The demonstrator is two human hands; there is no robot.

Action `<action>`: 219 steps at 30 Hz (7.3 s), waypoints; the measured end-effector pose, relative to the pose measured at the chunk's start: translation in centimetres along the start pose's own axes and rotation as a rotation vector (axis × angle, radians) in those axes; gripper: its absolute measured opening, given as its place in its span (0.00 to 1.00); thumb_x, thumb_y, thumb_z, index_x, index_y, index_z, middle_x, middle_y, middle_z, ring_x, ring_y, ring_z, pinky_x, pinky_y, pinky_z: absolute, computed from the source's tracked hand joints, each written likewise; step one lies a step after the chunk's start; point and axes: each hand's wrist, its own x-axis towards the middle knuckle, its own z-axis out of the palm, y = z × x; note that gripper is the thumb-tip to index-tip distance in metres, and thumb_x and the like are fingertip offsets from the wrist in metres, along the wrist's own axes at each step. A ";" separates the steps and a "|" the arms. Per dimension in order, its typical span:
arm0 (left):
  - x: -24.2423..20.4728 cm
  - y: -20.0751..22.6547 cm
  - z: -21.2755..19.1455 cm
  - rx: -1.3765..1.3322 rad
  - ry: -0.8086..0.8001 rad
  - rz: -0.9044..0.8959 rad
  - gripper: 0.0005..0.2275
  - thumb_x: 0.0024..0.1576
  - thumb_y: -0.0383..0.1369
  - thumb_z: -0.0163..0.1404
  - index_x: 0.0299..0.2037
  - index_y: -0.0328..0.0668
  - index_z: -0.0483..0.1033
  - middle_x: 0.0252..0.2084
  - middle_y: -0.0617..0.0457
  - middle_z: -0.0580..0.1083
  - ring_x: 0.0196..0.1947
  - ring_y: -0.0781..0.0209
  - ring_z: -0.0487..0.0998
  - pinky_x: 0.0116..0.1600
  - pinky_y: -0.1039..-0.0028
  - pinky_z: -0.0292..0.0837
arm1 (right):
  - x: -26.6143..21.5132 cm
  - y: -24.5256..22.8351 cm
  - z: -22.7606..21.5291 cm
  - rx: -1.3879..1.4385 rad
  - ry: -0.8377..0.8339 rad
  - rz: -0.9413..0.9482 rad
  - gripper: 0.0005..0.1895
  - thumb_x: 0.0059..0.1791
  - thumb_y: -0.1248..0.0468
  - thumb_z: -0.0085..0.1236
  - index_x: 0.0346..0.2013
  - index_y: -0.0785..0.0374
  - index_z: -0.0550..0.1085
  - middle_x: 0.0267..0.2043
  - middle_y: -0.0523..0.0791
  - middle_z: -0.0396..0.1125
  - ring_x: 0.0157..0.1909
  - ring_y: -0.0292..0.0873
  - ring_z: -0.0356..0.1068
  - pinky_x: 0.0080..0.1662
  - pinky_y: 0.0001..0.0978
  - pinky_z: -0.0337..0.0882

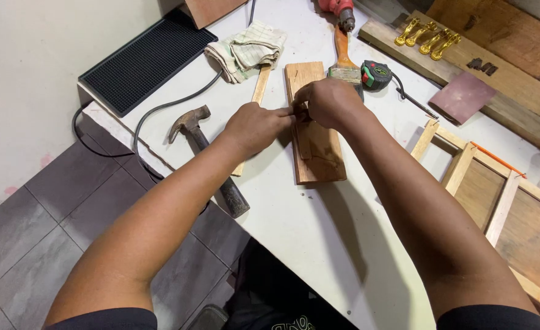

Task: The person selects thin wooden strips from a pile on the workbench, positions them on a small wooden frame, and marks and measures the frame with a tape measure. They hammer nails into the frame joints, wipe parts with a cloth, and handle a drill and other tools on the bench.

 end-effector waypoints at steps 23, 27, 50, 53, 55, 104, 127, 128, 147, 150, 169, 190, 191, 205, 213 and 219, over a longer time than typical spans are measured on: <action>0.7 0.9 0.5 0.119 -0.086 -0.036 0.13 0.58 0.26 0.46 0.50 0.50 0.79 0.59 0.60 0.76 0.32 0.57 0.83 0.31 0.63 0.78 | 0.3 0.7 1.5 -0.021 0.122 -0.102 0.16 0.51 0.64 0.57 0.51 0.45 0.81 0.51 0.42 0.76 0.51 0.50 0.75 0.51 0.44 0.74; 1.3 0.2 1.4 0.057 -0.003 -0.057 0.14 0.55 0.27 0.48 0.48 0.51 0.81 0.47 0.58 0.79 0.31 0.54 0.83 0.31 0.61 0.77 | 0.7 -0.6 -0.2 -0.091 0.013 -0.025 0.14 0.49 0.61 0.61 0.49 0.42 0.82 0.45 0.45 0.76 0.47 0.51 0.76 0.47 0.46 0.75; 1.0 0.9 0.6 0.034 -0.096 -0.088 0.13 0.58 0.27 0.47 0.50 0.51 0.79 0.49 0.59 0.79 0.33 0.56 0.83 0.33 0.62 0.78 | 0.6 -0.3 -0.3 -0.126 -0.022 -0.003 0.14 0.49 0.61 0.60 0.49 0.44 0.82 0.45 0.47 0.76 0.48 0.53 0.76 0.47 0.47 0.75; 0.8 1.2 0.7 -0.001 -0.077 -0.106 0.15 0.58 0.27 0.47 0.53 0.51 0.79 0.45 0.57 0.79 0.32 0.53 0.83 0.33 0.61 0.78 | 0.7 -0.3 -0.1 -0.150 -0.031 -0.003 0.12 0.52 0.61 0.58 0.48 0.47 0.82 0.45 0.49 0.76 0.48 0.54 0.76 0.48 0.48 0.75; 0.2 1.6 0.3 -0.010 -0.047 -0.110 0.14 0.59 0.27 0.47 0.53 0.51 0.79 0.45 0.57 0.79 0.32 0.52 0.82 0.34 0.61 0.78 | 0.4 -0.7 -1.0 -0.141 -0.028 -0.001 0.13 0.51 0.61 0.58 0.49 0.46 0.82 0.46 0.49 0.76 0.49 0.53 0.76 0.49 0.48 0.75; 1.2 -0.2 1.8 0.030 0.087 -0.014 0.12 0.59 0.26 0.48 0.50 0.52 0.81 0.51 0.59 0.79 0.33 0.59 0.80 0.41 0.65 0.71 | 0.3 0.8 0.6 -0.055 0.106 -0.090 0.15 0.51 0.61 0.56 0.51 0.46 0.80 0.50 0.43 0.76 0.51 0.51 0.75 0.49 0.46 0.74; 0.3 3.0 -2.8 0.130 0.003 -0.302 0.12 0.63 0.44 0.52 0.42 0.46 0.81 0.36 0.54 0.78 0.35 0.56 0.77 0.48 0.63 0.62 | -4.3 -1.4 3.4 0.293 0.202 0.150 0.31 0.41 0.52 0.71 0.53 0.62 0.72 0.42 0.55 0.75 0.45 0.56 0.76 0.47 0.45 0.75; 0.4 3.2 -3.0 0.132 0.047 -0.321 0.12 0.61 0.44 0.54 0.42 0.45 0.81 0.36 0.54 0.78 0.36 0.56 0.77 0.47 0.63 0.62 | -4.5 -1.3 3.2 0.334 0.190 0.133 0.33 0.40 0.51 0.72 0.53 0.63 0.71 0.42 0.55 0.75 0.44 0.55 0.76 0.46 0.45 0.75; 2.8 2.2 0.4 0.012 0.291 -0.200 0.05 0.59 0.37 0.55 0.36 0.52 0.84 0.31 0.59 0.80 0.34 0.57 0.79 0.51 0.62 0.63 | -6.5 3.3 1.7 0.038 0.401 -0.048 0.13 0.46 0.51 0.66 0.40 0.54 0.81 0.41 0.43 0.73 0.46 0.48 0.73 0.44 0.43 0.74; 2.7 2.5 -0.6 -0.066 0.094 -0.259 0.06 0.61 0.38 0.54 0.36 0.54 0.84 0.31 0.59 0.79 0.32 0.59 0.79 0.49 0.61 0.62 | -5.7 4.7 3.5 -0.012 0.389 -0.102 0.07 0.49 0.57 0.62 0.41 0.50 0.82 0.41 0.43 0.73 0.47 0.47 0.73 0.43 0.41 0.75; 0.8 -1.5 -2.1 -0.052 0.268 -0.205 0.11 0.57 0.47 0.58 0.39 0.52 0.84 0.35 0.59 0.80 0.36 0.61 0.78 0.48 0.64 0.63 | -1.9 2.2 2.1 0.077 0.520 -0.223 0.11 0.46 0.62 0.65 0.44 0.54 0.82 0.41 0.44 0.74 0.46 0.49 0.72 0.47 0.43 0.73; 8.3 -17.0 2.6 -0.066 0.208 -0.586 0.14 0.54 0.38 0.57 0.50 0.55 0.80 0.40 0.54 0.81 0.47 0.50 0.78 0.57 0.55 0.60 | 15.9 -1.2 3.3 -0.055 0.467 -0.229 0.15 0.46 0.56 0.63 0.45 0.55 0.79 0.46 0.47 0.72 0.48 0.54 0.71 0.48 0.46 0.74; 8.2 -16.9 2.7 -0.103 0.281 -0.556 0.13 0.56 0.37 0.56 0.51 0.54 0.80 0.41 0.54 0.81 0.46 0.51 0.78 0.58 0.55 0.60 | 15.6 -1.4 3.0 -0.029 0.468 -0.221 0.14 0.46 0.56 0.63 0.45 0.55 0.79 0.45 0.47 0.72 0.48 0.55 0.71 0.48 0.46 0.74; 7.6 -14.2 -1.6 -0.759 0.437 -0.758 0.15 0.62 0.42 0.51 0.53 0.46 0.80 0.46 0.51 0.80 0.44 0.58 0.83 0.50 0.69 0.77 | 11.1 -1.4 -0.2 0.549 0.569 -0.228 0.07 0.54 0.64 0.57 0.46 0.60 0.73 0.42 0.49 0.73 0.42 0.52 0.75 0.44 0.42 0.73; 6.2 -11.9 0.1 -1.176 0.282 -0.235 0.43 0.49 0.46 0.71 0.70 0.38 0.59 0.63 0.41 0.71 0.63 0.56 0.70 0.65 0.67 0.65 | 7.7 -1.1 -2.3 1.192 0.381 0.093 0.06 0.59 0.63 0.51 0.48 0.63 0.69 0.33 0.46 0.67 0.30 0.48 0.64 0.30 0.47 0.62; 7.2 -7.0 -1.0 -1.312 0.211 -0.468 0.32 0.52 0.38 0.62 0.65 0.38 0.64 0.55 0.48 0.78 0.51 0.60 0.80 0.57 0.70 0.76 | 1.9 0.0 -3.6 1.845 0.108 -0.032 0.16 0.57 0.55 0.51 0.56 0.58 0.66 0.42 0.43 0.71 0.39 0.37 0.76 0.39 0.35 0.79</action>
